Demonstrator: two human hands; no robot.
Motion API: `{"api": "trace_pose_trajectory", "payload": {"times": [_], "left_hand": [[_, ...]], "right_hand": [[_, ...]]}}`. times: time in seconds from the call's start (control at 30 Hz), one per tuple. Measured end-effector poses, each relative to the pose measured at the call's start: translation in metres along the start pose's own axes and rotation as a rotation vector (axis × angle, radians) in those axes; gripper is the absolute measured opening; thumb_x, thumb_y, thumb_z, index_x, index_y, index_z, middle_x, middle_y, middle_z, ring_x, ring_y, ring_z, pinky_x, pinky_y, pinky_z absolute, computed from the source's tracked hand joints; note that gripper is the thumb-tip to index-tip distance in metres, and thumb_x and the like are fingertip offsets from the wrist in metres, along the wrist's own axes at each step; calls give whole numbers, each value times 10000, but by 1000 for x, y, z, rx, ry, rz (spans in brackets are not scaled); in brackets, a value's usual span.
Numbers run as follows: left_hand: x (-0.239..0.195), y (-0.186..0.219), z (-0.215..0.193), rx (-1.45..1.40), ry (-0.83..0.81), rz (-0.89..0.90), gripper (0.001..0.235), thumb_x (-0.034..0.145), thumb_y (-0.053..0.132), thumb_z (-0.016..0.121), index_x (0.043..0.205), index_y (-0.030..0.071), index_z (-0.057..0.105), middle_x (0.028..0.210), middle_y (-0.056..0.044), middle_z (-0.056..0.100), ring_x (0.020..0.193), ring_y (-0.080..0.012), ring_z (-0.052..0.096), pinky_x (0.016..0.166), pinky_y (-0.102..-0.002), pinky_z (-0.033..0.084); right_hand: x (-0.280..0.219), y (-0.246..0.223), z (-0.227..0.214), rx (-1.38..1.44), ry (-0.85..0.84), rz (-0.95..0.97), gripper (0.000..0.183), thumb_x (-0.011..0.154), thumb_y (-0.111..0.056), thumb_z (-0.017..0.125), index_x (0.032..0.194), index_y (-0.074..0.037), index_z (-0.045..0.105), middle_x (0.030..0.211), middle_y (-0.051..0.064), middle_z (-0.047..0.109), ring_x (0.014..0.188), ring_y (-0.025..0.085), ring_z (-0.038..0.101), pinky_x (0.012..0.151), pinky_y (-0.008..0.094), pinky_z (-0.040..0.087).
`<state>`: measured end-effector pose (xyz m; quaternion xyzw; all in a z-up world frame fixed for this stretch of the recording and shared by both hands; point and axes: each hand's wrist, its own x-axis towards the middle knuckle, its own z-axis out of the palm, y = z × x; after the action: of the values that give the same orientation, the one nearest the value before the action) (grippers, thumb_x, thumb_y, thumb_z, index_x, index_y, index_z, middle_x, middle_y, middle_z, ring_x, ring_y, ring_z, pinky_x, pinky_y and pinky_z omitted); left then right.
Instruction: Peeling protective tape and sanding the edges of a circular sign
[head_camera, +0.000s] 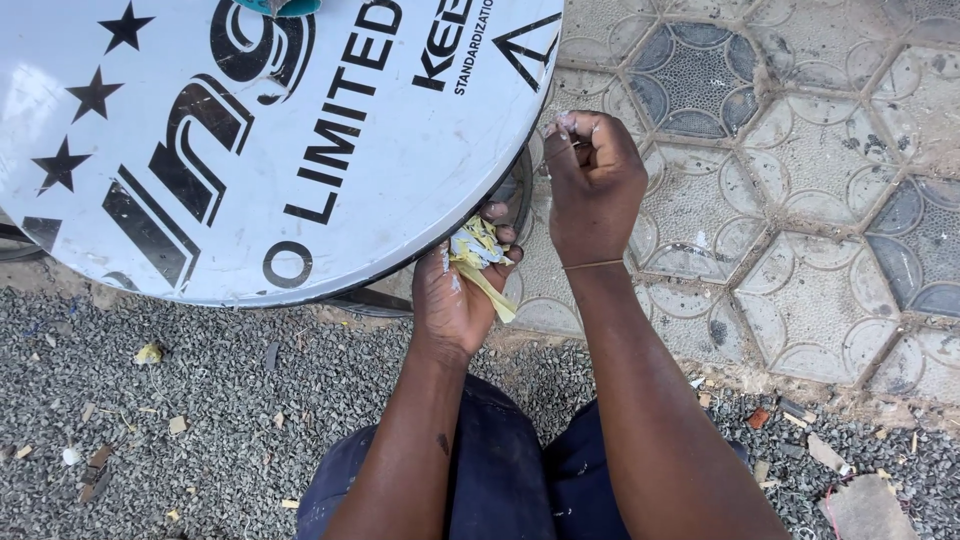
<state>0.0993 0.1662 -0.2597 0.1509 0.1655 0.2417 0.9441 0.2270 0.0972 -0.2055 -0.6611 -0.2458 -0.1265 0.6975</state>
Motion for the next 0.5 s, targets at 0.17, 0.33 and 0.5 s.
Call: {"api": "trace_pose_trajectory", "payload": {"times": [0.17, 0.33, 0.5], "left_hand": [[0, 1, -3, 20, 2, 11, 388, 1022, 379, 539, 1234, 74, 651, 1169, -134, 697, 971, -269, 684, 846, -399, 625], [-2, 1, 4, 23, 9, 21, 379, 1029, 380, 543, 1228, 76, 652, 1166, -136, 695, 967, -259, 682, 844, -388, 622], [-4, 2, 6, 19, 23, 12, 377, 1035, 368, 538, 1222, 62, 652, 1170, -151, 696, 951, -267, 675, 827, -394, 617]], "right_hand": [[2, -19, -5, 75, -57, 76, 57, 975, 0, 693, 958, 53, 701, 826, 168, 673, 663, 164, 691, 537, 282, 574], [3, -19, -10, 118, -97, 248, 202, 1042, -103, 644, 885, 6, 711, 748, 117, 675, 668, 102, 655, 560, 233, 561], [3, -11, -5, 202, -197, 455, 88, 970, -88, 699, 906, -31, 720, 745, 94, 704, 649, 107, 706, 564, 199, 581]]}}
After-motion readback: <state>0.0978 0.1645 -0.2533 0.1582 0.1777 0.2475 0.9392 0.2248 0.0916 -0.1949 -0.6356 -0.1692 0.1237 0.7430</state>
